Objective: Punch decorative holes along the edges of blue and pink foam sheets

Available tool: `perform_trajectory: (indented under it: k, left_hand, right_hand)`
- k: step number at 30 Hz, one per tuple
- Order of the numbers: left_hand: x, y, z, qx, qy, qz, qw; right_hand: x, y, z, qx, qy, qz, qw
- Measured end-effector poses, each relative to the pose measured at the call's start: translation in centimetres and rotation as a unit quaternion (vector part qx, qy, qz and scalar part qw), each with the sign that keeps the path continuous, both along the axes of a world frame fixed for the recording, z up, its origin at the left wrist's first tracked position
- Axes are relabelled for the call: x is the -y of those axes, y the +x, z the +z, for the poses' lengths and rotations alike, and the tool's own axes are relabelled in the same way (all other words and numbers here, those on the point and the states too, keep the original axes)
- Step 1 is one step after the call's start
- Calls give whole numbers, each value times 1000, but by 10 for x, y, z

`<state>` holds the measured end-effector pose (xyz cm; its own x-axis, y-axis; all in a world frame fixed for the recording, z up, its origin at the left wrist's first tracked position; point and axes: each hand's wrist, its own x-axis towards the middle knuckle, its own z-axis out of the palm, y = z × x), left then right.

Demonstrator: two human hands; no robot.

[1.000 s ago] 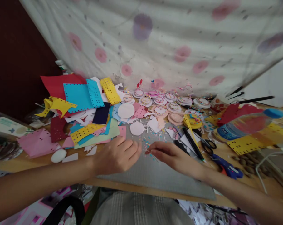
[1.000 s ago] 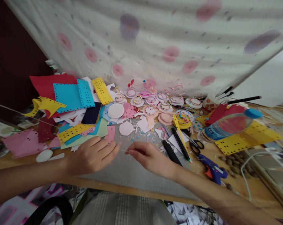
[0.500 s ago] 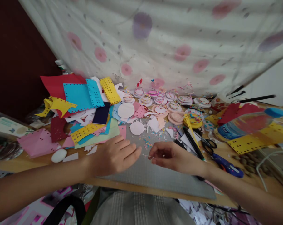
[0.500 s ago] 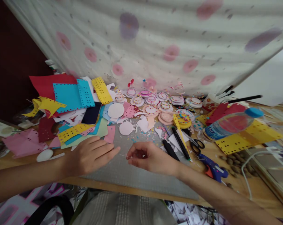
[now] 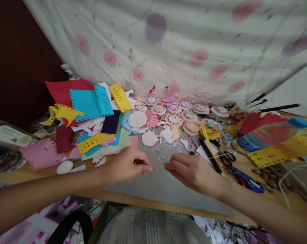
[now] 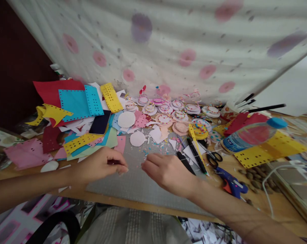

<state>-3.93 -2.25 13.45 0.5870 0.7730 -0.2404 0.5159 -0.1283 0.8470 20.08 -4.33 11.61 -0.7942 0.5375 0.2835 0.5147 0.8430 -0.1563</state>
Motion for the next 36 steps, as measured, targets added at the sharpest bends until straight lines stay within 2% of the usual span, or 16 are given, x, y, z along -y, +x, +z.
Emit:
perform_trajectory:
  k: [2, 4, 5, 7, 9, 11, 16, 18, 20, 22, 23, 26, 29, 33, 35, 36]
  left_hand:
    - [-4, -1, 3, 28, -162, -4, 986]
    - [-7, -3, 5, 65, -304, -9, 950]
    - [-8, -4, 4, 87, -352, -5, 932]
    - [-9, -6, 3, 142, -379, 3, 915]
    - [-10, -8, 2, 182, -333, -1, 925]
    - [-9, -9, 2, 176, -256, -16, 951]
    - [-8, -9, 5, 85, -6, -7, 996]
    - [-8, -9, 5, 78, 140, -13, 987]
    - [-7, -10, 3, 84, 268, -28, 959]
    - [-7, -11, 1, 88, 331, -30, 939]
    - [-7, -11, 0, 81, 331, -22, 940]
    - [-6, -9, -1, 49, 231, 29, 971]
    - [-5, -5, 1, 34, 78, 77, 993]
    - [-5, -1, 3, 61, -88, 90, 990]
    - [-5, 0, 1, 87, -179, 102, 975]
    - [-4, 1, 0, 100, -230, 111, 962]
  right_hand:
    - [0, 1, 1, 12, 81, 28, 996]
    - [0, 1, 1, 7, 118, 40, 992]
    - [0, 1, 1, -4, 110, 31, 993]
    - [-2, 2, 1, -42, 24, -17, 999]
    - [-5, 2, 2, -92, -123, -77, 985]
    - [-7, 2, 4, -128, -260, -111, 951]
    - [-11, -3, 8, -174, -467, -110, 860]
    - [-12, -6, 7, -193, -532, -100, 818]
    - [-12, -9, 5, -207, -578, -97, 783]
    - [-11, -10, 3, -213, -596, -100, 768]
    - [-11, -10, 2, -215, -595, -103, 768]
    - [-8, -9, 0, -216, -555, -109, 796]
    - [-5, -7, -2, -178, -446, -123, 869]
    - [0, -3, -2, -88, -178, -110, 974]
    - [1, 1, -2, -43, 4, -75, 996]
    - [1, 3, -1, -24, 95, -51, 994]
